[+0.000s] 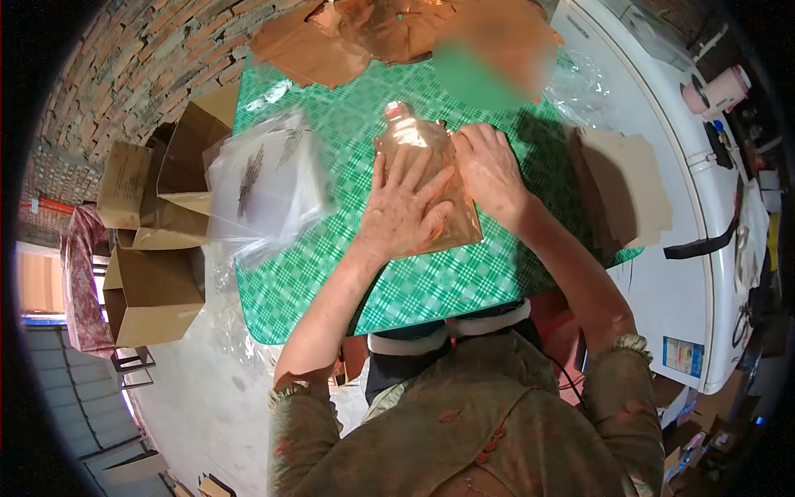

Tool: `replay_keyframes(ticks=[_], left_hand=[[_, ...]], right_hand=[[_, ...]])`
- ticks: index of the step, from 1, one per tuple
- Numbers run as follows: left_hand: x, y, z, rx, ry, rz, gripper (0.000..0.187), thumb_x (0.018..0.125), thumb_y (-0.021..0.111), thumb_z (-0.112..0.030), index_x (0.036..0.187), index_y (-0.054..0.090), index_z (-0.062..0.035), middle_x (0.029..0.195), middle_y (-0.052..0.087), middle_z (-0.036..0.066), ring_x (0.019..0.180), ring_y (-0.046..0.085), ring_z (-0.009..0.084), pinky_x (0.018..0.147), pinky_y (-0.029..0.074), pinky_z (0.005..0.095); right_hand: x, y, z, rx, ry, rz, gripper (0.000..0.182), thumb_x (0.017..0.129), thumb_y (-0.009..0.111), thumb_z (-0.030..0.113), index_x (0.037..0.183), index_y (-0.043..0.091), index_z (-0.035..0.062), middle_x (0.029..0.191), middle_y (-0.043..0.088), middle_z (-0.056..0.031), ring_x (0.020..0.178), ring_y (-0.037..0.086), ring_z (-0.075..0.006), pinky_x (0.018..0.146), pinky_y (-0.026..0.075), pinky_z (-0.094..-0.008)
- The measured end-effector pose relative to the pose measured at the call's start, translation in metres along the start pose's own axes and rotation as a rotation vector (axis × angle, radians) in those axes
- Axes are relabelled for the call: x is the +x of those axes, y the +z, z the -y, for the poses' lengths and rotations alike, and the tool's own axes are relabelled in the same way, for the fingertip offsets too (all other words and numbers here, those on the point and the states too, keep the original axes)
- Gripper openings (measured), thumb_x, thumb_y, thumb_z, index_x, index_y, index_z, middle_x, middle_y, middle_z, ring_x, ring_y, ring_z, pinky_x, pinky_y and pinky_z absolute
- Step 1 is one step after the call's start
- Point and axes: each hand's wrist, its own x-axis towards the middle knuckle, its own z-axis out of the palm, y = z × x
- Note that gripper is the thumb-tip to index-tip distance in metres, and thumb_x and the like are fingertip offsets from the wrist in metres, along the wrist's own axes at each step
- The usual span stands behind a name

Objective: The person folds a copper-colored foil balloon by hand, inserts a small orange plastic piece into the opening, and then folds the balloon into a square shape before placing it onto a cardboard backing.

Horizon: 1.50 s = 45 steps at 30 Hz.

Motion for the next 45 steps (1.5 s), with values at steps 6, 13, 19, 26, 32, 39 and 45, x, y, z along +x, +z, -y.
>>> replay_keyframes(ticks=[6, 13, 19, 26, 32, 39, 45], left_hand=[[-0.001, 0.005, 0.004, 0.009, 0.039, -0.025, 0.061, 0.104, 0.049, -0.048, 0.157, 0.051, -0.0183, 0.167, 0.038, 0.016, 0.158, 0.024, 0.0442, 0.127, 0.014, 0.0659], [0.0, 0.011, 0.006, 0.001, 0.038, -0.081, 0.066, 0.102, 0.05, -0.04, 0.16, 0.044, -0.0091, 0.165, 0.038, 0.014, 0.154, 0.029, 0.0442, 0.127, 0.016, 0.0654], [-0.002, 0.016, 0.011, -0.013, 0.059, -0.105, 0.068, 0.102, 0.05, -0.039, 0.161, 0.041, -0.0085, 0.167, 0.036, 0.015, 0.156, 0.027, 0.0418, 0.128, 0.016, 0.0635], [-0.001, -0.018, 0.019, -0.244, -0.12, -0.272, 0.057, 0.106, 0.053, -0.031, 0.158, 0.045, -0.0075, 0.166, 0.038, 0.018, 0.158, 0.026, 0.0402, 0.13, 0.014, 0.057], [-0.059, -0.057, 0.014, -0.28, -0.148, -0.332, 0.029, 0.099, 0.068, -0.014, 0.124, 0.069, 0.0001, 0.135, 0.065, 0.022, 0.125, 0.063, 0.0399, 0.106, 0.051, 0.0477], [-0.104, -0.047, -0.034, -0.244, -0.085, -0.232, 0.037, 0.094, 0.074, -0.017, 0.126, 0.07, 0.0022, 0.131, 0.069, 0.02, 0.129, 0.062, 0.0367, 0.113, 0.046, 0.0512], [-0.119, -0.04, -0.043, -0.143, -0.126, -0.138, 0.052, 0.099, 0.07, -0.029, 0.141, 0.063, 0.0, 0.148, 0.061, 0.019, 0.144, 0.051, 0.0355, 0.123, 0.035, 0.0512]], right_hand=[[0.01, -0.011, 0.056, 0.69, 0.164, -0.099, 0.047, 0.102, 0.056, 0.013, 0.143, 0.046, -0.0061, 0.144, 0.049, -0.0247, 0.136, 0.047, -0.043, 0.119, 0.036, -0.0502], [-0.018, 0.021, 0.063, 0.511, 0.239, -0.087, 0.059, 0.104, 0.057, 0.025, 0.151, 0.038, -0.0065, 0.154, 0.043, -0.0288, 0.147, 0.037, -0.0447, 0.124, 0.029, -0.0523], [-0.02, 0.025, 0.06, 0.549, 0.27, -0.005, 0.065, 0.108, 0.051, 0.032, 0.157, 0.034, -0.0061, 0.163, 0.035, -0.0286, 0.154, 0.029, -0.0443, 0.128, 0.024, -0.051], [-0.017, 0.023, 0.065, 0.599, 0.321, 0.021, 0.068, 0.11, 0.045, 0.038, 0.16, 0.03, -0.0057, 0.167, 0.029, -0.0289, 0.158, 0.024, -0.0422, 0.13, 0.02, -0.0492], [-0.018, 0.025, 0.066, 0.478, 0.279, 0.1, 0.062, 0.108, 0.049, 0.035, 0.154, 0.041, -0.0061, 0.164, 0.038, -0.0248, 0.157, 0.026, -0.0413, 0.129, 0.022, -0.0496], [-0.019, 0.023, 0.069, 0.392, 0.258, 0.147, 0.06, 0.106, 0.054, 0.032, 0.151, 0.046, -0.0057, 0.163, 0.04, -0.0215, 0.156, 0.026, -0.0425, 0.127, 0.025, -0.0514], [-0.021, 0.028, 0.069, 0.336, 0.241, 0.139, 0.059, 0.104, 0.056, 0.03, 0.15, 0.048, -0.0063, 0.162, 0.041, -0.021, 0.155, 0.027, -0.0432, 0.126, 0.026, -0.0522]])
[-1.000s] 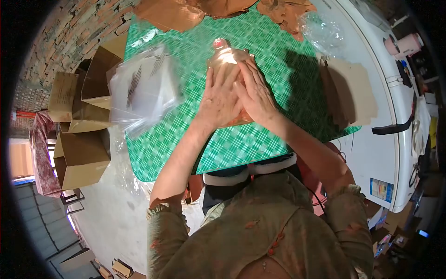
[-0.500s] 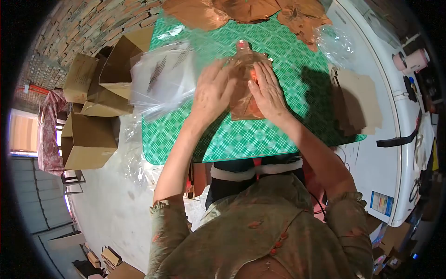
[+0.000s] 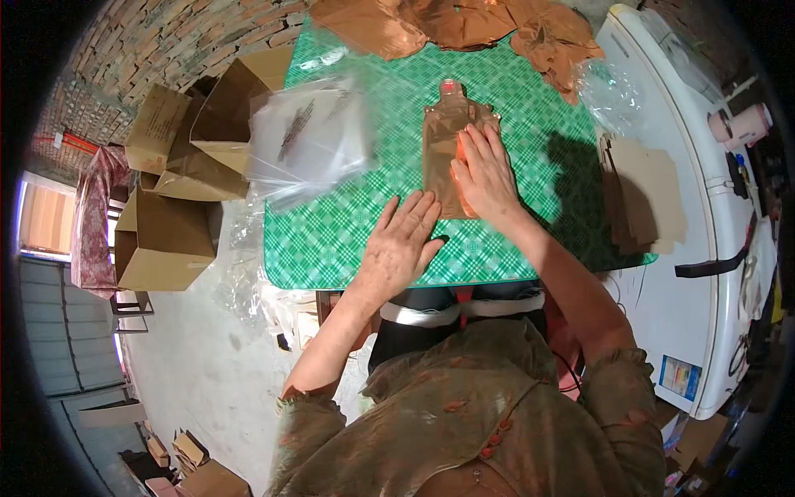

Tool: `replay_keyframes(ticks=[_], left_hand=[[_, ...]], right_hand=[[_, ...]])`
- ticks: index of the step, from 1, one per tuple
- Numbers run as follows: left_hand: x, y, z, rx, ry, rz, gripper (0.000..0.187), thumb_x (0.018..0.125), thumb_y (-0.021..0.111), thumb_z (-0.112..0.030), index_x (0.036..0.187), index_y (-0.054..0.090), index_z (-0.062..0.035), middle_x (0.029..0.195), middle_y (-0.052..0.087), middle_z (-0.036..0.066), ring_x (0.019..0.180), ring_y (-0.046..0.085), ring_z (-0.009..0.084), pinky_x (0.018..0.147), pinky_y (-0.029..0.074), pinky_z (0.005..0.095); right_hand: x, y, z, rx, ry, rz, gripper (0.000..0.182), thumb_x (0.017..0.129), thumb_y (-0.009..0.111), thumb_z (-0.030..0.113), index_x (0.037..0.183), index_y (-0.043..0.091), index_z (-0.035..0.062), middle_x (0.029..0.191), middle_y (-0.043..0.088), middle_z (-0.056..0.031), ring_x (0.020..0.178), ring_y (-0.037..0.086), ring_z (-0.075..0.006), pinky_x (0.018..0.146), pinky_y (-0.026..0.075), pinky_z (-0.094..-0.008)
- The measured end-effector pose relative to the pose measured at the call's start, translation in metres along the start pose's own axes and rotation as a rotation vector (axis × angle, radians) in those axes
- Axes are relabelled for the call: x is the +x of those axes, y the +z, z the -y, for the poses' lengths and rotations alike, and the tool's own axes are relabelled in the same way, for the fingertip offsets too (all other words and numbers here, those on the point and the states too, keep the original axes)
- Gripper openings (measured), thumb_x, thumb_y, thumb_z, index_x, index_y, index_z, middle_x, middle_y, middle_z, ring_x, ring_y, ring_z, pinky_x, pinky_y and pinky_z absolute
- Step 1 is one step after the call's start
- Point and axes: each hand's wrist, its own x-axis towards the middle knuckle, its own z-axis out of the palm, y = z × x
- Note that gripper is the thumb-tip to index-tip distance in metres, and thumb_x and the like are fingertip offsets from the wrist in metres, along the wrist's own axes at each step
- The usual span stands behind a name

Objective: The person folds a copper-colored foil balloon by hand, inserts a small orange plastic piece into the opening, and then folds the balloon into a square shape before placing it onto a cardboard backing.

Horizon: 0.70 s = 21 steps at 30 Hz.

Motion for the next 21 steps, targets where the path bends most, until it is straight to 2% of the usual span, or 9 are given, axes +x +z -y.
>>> replay_keyframes(ticks=[6, 9, 12, 13, 16, 21], left_hand=[[0.008, -0.008, 0.006, 0.046, 0.015, 0.082, 0.056, 0.103, 0.063, -0.03, 0.151, 0.054, -0.0021, 0.155, 0.054, 0.018, 0.148, 0.046, 0.0373, 0.126, 0.03, 0.0521], [0.04, -0.016, 0.002, -0.079, 0.009, -0.044, 0.058, 0.104, 0.061, -0.028, 0.155, 0.049, -0.0025, 0.159, 0.049, 0.021, 0.15, 0.043, 0.0392, 0.126, 0.029, 0.0525], [0.074, 0.018, 0.02, -0.098, -0.001, -0.159, 0.061, 0.105, 0.059, -0.026, 0.159, 0.042, -0.0028, 0.163, 0.042, 0.024, 0.151, 0.041, 0.0404, 0.126, 0.029, 0.0527], [0.077, 0.029, 0.026, -0.09, -0.032, -0.119, 0.062, 0.107, 0.054, -0.029, 0.161, 0.039, -0.0025, 0.166, 0.037, 0.025, 0.154, 0.036, 0.0391, 0.128, 0.026, 0.0519], [0.079, 0.05, 0.04, 0.016, -0.03, -0.093, 0.061, 0.109, 0.049, -0.032, 0.161, 0.039, -0.002, 0.168, 0.035, 0.023, 0.157, 0.031, 0.0368, 0.13, 0.021, 0.0517], [0.079, 0.052, 0.037, 0.156, -0.052, 0.0, 0.063, 0.108, 0.047, -0.035, 0.161, 0.039, -0.0019, 0.169, 0.033, 0.021, 0.159, 0.027, 0.0345, 0.13, 0.018, 0.0528]], right_hand=[[0.001, -0.002, 0.003, -0.029, -0.003, -0.004, 0.058, 0.102, 0.058, 0.027, 0.147, 0.048, -0.0081, 0.161, 0.042, -0.0215, 0.154, 0.027, -0.0438, 0.127, 0.026, -0.0519], [0.0, -0.001, -0.002, -0.06, -0.028, 0.0, 0.057, 0.103, 0.057, 0.025, 0.148, 0.047, -0.009, 0.161, 0.042, -0.0217, 0.154, 0.027, -0.0436, 0.127, 0.025, -0.0516], [0.0, 0.005, -0.005, -0.041, -0.024, -0.005, 0.056, 0.104, 0.054, 0.021, 0.149, 0.046, -0.0091, 0.161, 0.042, -0.022, 0.155, 0.026, -0.0434, 0.127, 0.025, -0.0515], [0.001, 0.005, -0.005, -0.024, -0.012, -0.012, 0.055, 0.104, 0.053, 0.02, 0.15, 0.045, -0.009, 0.161, 0.042, -0.0222, 0.155, 0.026, -0.0433, 0.127, 0.024, -0.0514], [-0.001, 0.003, -0.004, 0.034, -0.006, -0.041, 0.055, 0.104, 0.051, 0.019, 0.151, 0.043, -0.009, 0.16, 0.043, -0.0224, 0.155, 0.027, -0.0434, 0.127, 0.024, -0.0513], [-0.001, -0.003, -0.001, 0.062, 0.038, -0.015, 0.056, 0.108, 0.047, 0.022, 0.155, 0.041, -0.0073, 0.162, 0.042, -0.0227, 0.157, 0.027, -0.0407, 0.128, 0.024, -0.048]])
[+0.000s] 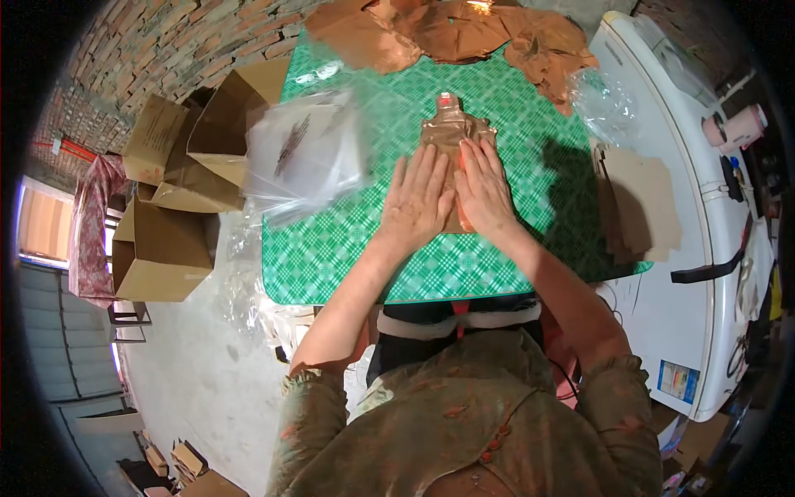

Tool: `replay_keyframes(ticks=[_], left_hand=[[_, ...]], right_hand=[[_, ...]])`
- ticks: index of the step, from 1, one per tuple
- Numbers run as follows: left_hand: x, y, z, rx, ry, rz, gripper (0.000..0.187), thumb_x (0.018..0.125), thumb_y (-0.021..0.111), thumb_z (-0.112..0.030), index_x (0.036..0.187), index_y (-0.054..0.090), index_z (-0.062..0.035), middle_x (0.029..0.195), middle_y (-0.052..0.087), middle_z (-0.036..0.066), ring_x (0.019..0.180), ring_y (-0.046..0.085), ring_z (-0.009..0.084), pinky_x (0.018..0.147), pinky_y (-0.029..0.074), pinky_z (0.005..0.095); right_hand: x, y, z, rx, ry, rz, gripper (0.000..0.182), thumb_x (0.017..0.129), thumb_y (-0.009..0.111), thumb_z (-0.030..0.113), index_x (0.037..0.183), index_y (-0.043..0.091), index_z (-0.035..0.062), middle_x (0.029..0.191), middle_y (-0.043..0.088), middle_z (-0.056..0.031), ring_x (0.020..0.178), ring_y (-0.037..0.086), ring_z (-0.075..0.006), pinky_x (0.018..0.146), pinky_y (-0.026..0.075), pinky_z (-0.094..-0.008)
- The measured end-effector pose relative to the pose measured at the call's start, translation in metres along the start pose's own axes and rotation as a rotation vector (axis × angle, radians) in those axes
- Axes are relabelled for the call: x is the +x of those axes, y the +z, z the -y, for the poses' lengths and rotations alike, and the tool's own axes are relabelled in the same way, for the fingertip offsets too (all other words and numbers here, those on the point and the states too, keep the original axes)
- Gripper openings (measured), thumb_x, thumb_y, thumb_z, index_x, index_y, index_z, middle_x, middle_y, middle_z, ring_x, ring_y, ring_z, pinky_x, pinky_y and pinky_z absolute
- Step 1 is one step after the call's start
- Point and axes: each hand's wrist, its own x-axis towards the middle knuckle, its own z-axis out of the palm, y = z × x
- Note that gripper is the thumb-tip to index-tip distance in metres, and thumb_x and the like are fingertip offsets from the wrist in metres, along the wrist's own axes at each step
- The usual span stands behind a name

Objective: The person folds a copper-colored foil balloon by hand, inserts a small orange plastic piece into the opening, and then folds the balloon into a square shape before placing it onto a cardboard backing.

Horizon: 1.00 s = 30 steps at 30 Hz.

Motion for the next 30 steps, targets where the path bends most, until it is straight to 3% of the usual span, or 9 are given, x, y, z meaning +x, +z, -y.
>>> replay_keyframes(ticks=[10, 13, 19, 22, 25, 29, 30], left_hand=[[0.003, -0.002, -0.003, 0.035, -0.028, 0.061, 0.065, 0.107, 0.046, -0.037, 0.162, 0.038, -0.0028, 0.17, 0.033, 0.02, 0.16, 0.025, 0.0355, 0.13, 0.017, 0.055], [0.004, -0.003, -0.004, 0.014, -0.03, 0.062, 0.065, 0.107, 0.046, -0.037, 0.162, 0.038, -0.0031, 0.17, 0.033, 0.02, 0.16, 0.025, 0.0361, 0.13, 0.017, 0.0554], [0.003, -0.002, -0.004, 0.02, -0.036, 0.074, 0.066, 0.107, 0.047, -0.038, 0.162, 0.037, -0.0032, 0.17, 0.031, 0.021, 0.16, 0.023, 0.0363, 0.13, 0.017, 0.0552], [0.003, -0.003, -0.004, 0.034, -0.034, 0.071, 0.066, 0.107, 0.047, -0.038, 0.162, 0.037, -0.003, 0.17, 0.031, 0.021, 0.161, 0.022, 0.0363, 0.13, 0.016, 0.0552], [0.003, -0.002, -0.004, 0.024, -0.034, 0.073, 0.066, 0.106, 0.047, -0.038, 0.161, 0.038, -0.0027, 0.17, 0.03, 0.021, 0.161, 0.021, 0.0361, 0.13, 0.015, 0.0554], [0.003, -0.001, -0.003, 0.04, -0.04, 0.111, 0.066, 0.106, 0.048, -0.038, 0.16, 0.039, -0.0019, 0.171, 0.028, 0.022, 0.161, 0.02, 0.0365, 0.131, 0.014, 0.056], [0.003, -0.002, -0.003, 0.035, -0.034, 0.093, 0.066, 0.106, 0.048, -0.038, 0.16, 0.039, -0.0017, 0.171, 0.028, 0.022, 0.161, 0.02, 0.0367, 0.13, 0.014, 0.0561]], right_hand=[[0.005, -0.001, 0.002, 0.062, 0.049, 0.024, 0.057, 0.106, 0.048, 0.025, 0.151, 0.044, -0.0095, 0.161, 0.043, -0.0218, 0.153, 0.03, -0.0433, 0.128, 0.023, -0.0508], [0.011, -0.002, -0.008, 0.099, 0.057, 0.071, 0.054, 0.105, 0.048, 0.025, 0.149, 0.048, -0.0071, 0.162, 0.042, -0.0209, 0.153, 0.031, -0.0398, 0.127, 0.024, -0.0503], [0.015, -0.023, -0.009, -0.229, -0.113, 0.06, 0.04, 0.101, 0.056, 0.02, 0.136, 0.06, 0.002, 0.146, 0.058, -0.0129, 0.144, 0.043, -0.0305, 0.118, 0.035, -0.0467], [0.035, -0.028, -0.022, -0.333, -0.183, -0.024, 0.034, 0.098, 0.058, 0.016, 0.13, 0.065, 0.0046, 0.137, 0.062, -0.0086, 0.137, 0.049, -0.0297, 0.114, 0.038, -0.0456], [0.05, -0.039, -0.008, -0.342, -0.504, -0.08, 0.036, 0.096, 0.059, 0.013, 0.13, 0.066, 0.0064, 0.137, 0.063, -0.0066, 0.134, 0.051, -0.0282, 0.114, 0.038, -0.045], [0.055, -0.022, -0.021, -0.233, -0.556, 0.193, 0.049, 0.108, 0.047, 0.03, 0.151, 0.056, 0.009, 0.16, 0.051, -0.0063, 0.154, 0.036, -0.0283, 0.128, 0.022, -0.0479], [0.06, -0.019, -0.026, -0.179, -0.465, 0.345, 0.056, 0.112, 0.038, 0.04, 0.16, 0.046, 0.0113, 0.169, 0.04, -0.0049, 0.16, 0.026, -0.0273, 0.131, 0.011, -0.0497]])
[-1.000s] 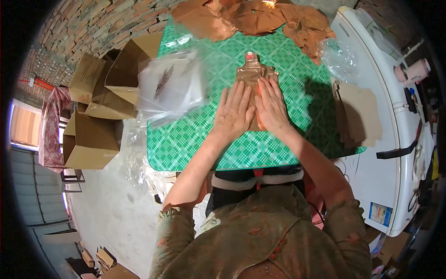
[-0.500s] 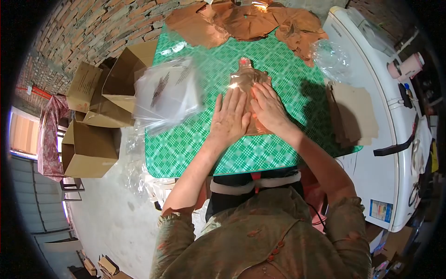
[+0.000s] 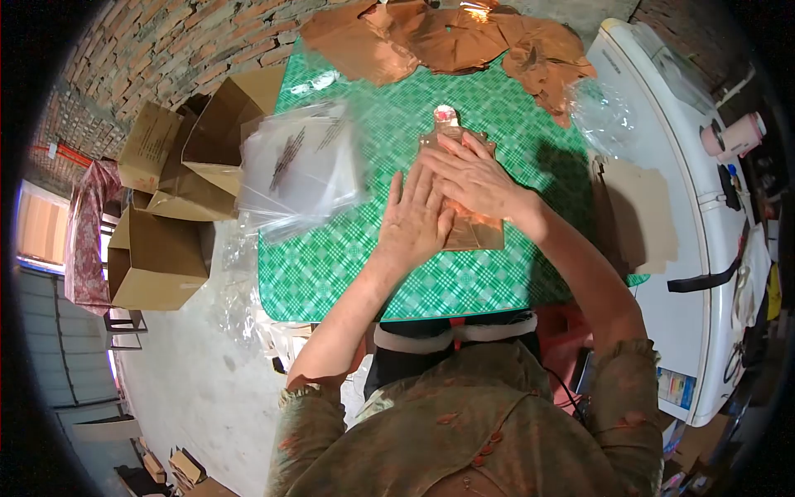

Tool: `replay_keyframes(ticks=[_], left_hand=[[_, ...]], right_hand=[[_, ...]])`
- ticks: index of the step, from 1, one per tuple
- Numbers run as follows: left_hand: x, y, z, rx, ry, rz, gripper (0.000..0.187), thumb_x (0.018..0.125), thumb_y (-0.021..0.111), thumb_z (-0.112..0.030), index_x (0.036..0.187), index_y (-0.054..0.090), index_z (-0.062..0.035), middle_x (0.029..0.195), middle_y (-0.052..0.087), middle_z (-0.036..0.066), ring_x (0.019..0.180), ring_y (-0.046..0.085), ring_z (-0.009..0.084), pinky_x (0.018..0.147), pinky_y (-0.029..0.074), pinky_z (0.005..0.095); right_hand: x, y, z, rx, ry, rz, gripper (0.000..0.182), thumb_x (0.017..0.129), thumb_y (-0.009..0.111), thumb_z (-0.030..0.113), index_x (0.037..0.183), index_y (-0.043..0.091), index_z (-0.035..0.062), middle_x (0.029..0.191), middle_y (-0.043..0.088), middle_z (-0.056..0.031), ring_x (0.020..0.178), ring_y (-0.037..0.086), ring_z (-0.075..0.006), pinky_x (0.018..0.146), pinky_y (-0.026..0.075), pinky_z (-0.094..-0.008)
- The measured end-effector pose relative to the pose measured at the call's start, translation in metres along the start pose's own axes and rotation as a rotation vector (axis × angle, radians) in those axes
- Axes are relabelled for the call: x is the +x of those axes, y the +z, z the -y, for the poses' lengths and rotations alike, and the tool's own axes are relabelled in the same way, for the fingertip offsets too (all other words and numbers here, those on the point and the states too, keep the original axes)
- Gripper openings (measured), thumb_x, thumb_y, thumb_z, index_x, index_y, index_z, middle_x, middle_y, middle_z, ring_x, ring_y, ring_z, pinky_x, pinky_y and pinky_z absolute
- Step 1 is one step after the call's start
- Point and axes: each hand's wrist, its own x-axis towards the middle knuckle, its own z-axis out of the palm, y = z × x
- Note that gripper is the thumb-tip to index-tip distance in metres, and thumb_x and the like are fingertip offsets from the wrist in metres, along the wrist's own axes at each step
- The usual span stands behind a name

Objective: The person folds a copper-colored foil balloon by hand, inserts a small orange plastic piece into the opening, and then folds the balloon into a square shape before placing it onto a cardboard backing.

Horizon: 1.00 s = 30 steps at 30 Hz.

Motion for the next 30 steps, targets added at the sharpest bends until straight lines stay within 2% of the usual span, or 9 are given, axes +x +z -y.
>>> replay_keyframes(ticks=[6, 9, 13, 14, 17, 20, 23, 26, 30], left_hand=[[0.0, -0.006, -0.003, -0.011, -0.008, 0.008, 0.068, 0.105, 0.05, -0.038, 0.161, 0.037, -0.0017, 0.17, 0.029, 0.022, 0.16, 0.022, 0.037, 0.13, 0.015, 0.0557], [0.0, -0.007, -0.003, -0.008, -0.016, 0.018, 0.068, 0.106, 0.05, -0.038, 0.162, 0.036, -0.002, 0.17, 0.03, 0.022, 0.16, 0.023, 0.0369, 0.13, 0.016, 0.0553], [0.0, -0.007, -0.004, -0.019, -0.012, 0.004, 0.068, 0.106, 0.049, -0.037, 0.162, 0.036, -0.0023, 0.17, 0.03, 0.021, 0.16, 0.023, 0.0364, 0.13, 0.016, 0.0548], [0.0, -0.007, -0.004, -0.012, -0.01, 0.008, 0.068, 0.106, 0.049, -0.038, 0.162, 0.036, -0.0024, 0.17, 0.03, 0.021, 0.16, 0.023, 0.0361, 0.13, 0.016, 0.0546], [-0.001, -0.006, -0.003, 0.004, -0.014, 0.014, 0.067, 0.107, 0.047, -0.038, 0.163, 0.036, -0.0025, 0.171, 0.03, 0.02, 0.16, 0.023, 0.0354, 0.131, 0.016, 0.0542], [-0.001, -0.004, -0.003, 0.005, -0.012, 0.002, 0.066, 0.108, 0.045, -0.038, 0.162, 0.037, -0.0026, 0.171, 0.031, 0.02, 0.16, 0.023, 0.0351, 0.131, 0.015, 0.0538], [-0.001, -0.004, -0.002, -0.004, -0.01, 0.007, 0.065, 0.108, 0.045, -0.038, 0.162, 0.037, -0.0027, 0.17, 0.031, 0.02, 0.16, 0.023, 0.0353, 0.131, 0.015, 0.054], [-0.001, -0.004, -0.002, -0.015, -0.004, 0.006, 0.064, 0.108, 0.044, -0.038, 0.161, 0.038, -0.0026, 0.17, 0.032, 0.021, 0.16, 0.023, 0.0357, 0.13, 0.015, 0.0546], [-0.001, -0.003, -0.001, -0.017, 0.001, -0.002, 0.064, 0.109, 0.043, -0.038, 0.161, 0.038, -0.0024, 0.17, 0.032, 0.021, 0.16, 0.024, 0.0358, 0.131, 0.014, 0.0544]], right_hand=[[0.01, 0.005, -0.027, -0.04, -0.016, 0.026, 0.061, 0.113, 0.031, 0.045, 0.165, 0.037, 0.0136, 0.173, 0.031, -0.0032, 0.161, 0.021, -0.0262, 0.131, 0.009, -0.053], [0.021, 0.002, -0.04, -0.169, 0.128, 0.025, 0.06, 0.114, 0.028, 0.045, 0.165, 0.036, 0.0141, 0.173, 0.032, -0.0028, 0.162, 0.019, -0.0269, 0.13, 0.01, -0.0549], [0.025, -0.001, -0.078, -0.592, 0.219, -0.093, 0.065, 0.111, 0.037, 0.052, 0.163, 0.038, 0.0144, 0.17, 0.036, -0.006, 0.159, 0.024, -0.0298, 0.128, 0.014, -0.0574], [0.02, -0.003, -0.085, -0.629, 0.146, -0.289, 0.061, 0.107, 0.049, 0.049, 0.153, 0.05, 0.0093, 0.157, 0.051, -0.0115, 0.148, 0.04, -0.0334, 0.121, 0.028, -0.0557], [0.0, -0.014, -0.067, -0.308, 0.226, -0.308, 0.048, 0.102, 0.058, 0.043, 0.131, 0.063, 0.0046, 0.133, 0.061, -0.015, 0.13, 0.053, -0.034, 0.108, 0.041, -0.0517], [-0.015, -0.019, -0.043, -0.241, 0.323, -0.171, 0.037, 0.097, 0.064, 0.036, 0.113, 0.065, 0.0023, 0.115, 0.063, -0.0148, 0.115, 0.058, -0.0336, 0.096, 0.045, -0.0487], [-0.017, -0.014, -0.041, -0.169, 0.323, -0.255, 0.032, 0.097, 0.067, 0.031, 0.109, 0.062, 0.0024, 0.11, 0.061, -0.0155, 0.108, 0.056, -0.0381, 0.096, 0.046, -0.0486], [-0.009, -0.016, -0.051, -0.077, 0.363, -0.225, 0.035, 0.095, 0.068, 0.028, 0.108, 0.062, -0.0045, 0.111, 0.067, -0.0201, 0.113, 0.062, -0.0444, 0.096, 0.051, -0.0523], [0.006, -0.033, -0.046, 0.174, 0.598, -0.093, 0.043, 0.095, 0.069, 0.032, 0.104, 0.057, -0.009, 0.104, 0.071, -0.029, 0.103, 0.068, -0.0492, 0.087, 0.056, -0.0524]])
